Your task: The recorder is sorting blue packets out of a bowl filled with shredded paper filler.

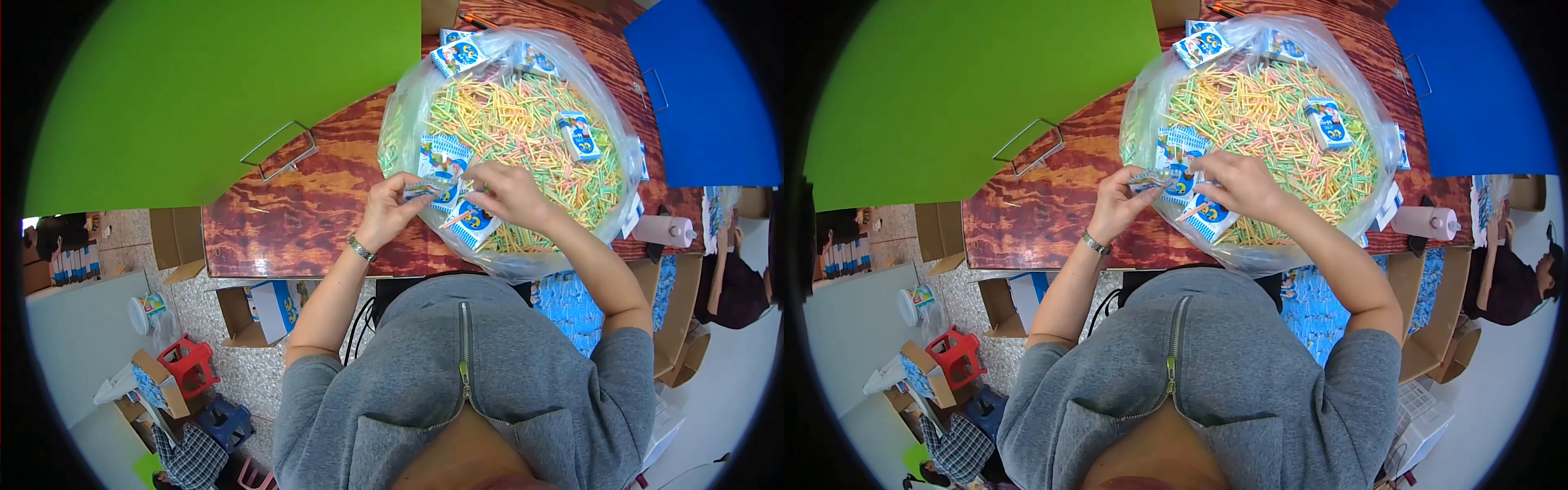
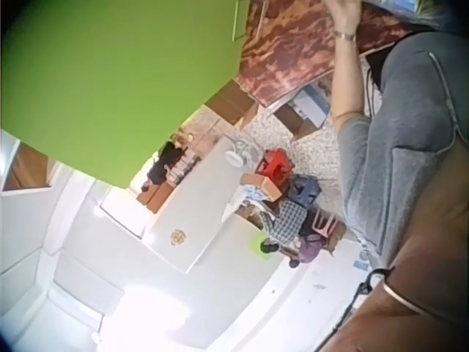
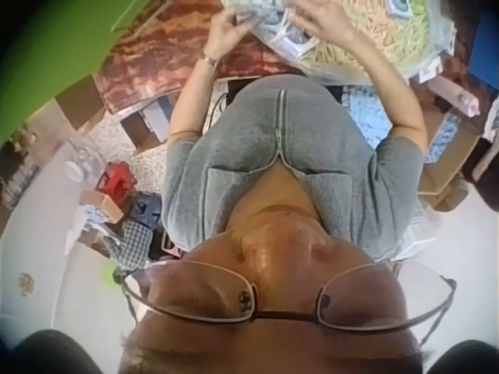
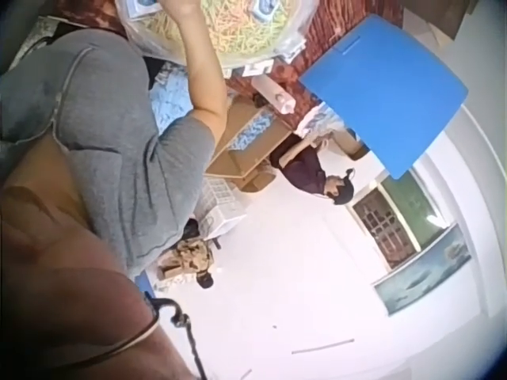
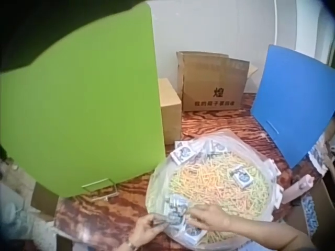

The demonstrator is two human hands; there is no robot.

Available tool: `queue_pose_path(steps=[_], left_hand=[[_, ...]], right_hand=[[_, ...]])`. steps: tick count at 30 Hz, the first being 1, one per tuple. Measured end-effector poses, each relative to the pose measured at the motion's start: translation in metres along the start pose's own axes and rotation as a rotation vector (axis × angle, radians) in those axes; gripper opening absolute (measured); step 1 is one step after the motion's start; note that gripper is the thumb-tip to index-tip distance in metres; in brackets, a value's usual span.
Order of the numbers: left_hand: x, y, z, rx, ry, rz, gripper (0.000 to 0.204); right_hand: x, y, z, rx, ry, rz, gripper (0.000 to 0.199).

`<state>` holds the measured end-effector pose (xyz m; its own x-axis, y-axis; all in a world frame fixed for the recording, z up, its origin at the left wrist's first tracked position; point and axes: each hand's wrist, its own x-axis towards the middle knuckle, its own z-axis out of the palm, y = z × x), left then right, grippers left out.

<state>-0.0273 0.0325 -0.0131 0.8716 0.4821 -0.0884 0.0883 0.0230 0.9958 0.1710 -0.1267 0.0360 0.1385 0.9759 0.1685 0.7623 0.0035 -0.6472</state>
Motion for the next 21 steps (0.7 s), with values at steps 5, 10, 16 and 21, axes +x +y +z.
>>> queue_pose_path(steps=[5, 10, 16, 21], left_hand=[[-0.002, -0.002, 0.008, -0.014, 0.030, 0.083, 0.018], [0.001, 0.001, 0.010, -0.114, 0.048, 0.062, 0.020], [-0.004, -0.001, 0.010, 0.132, 0.101, 0.163, 0.020], [-0.008, 0.006, 0.014, 0.222, 0.125, 0.229, 0.019]], right_hand=[[0.002, 0.009, -0.009, -0.331, -0.182, -0.137, 0.023], [-0.010, 0.006, 0.023, -0.456, -0.326, -0.249, 0.011], [-0.021, 0.008, 0.036, -0.635, -0.211, -0.475, 0.007], [-0.016, 0.010, 0.034, -0.610, -0.232, -0.534, 0.009]])
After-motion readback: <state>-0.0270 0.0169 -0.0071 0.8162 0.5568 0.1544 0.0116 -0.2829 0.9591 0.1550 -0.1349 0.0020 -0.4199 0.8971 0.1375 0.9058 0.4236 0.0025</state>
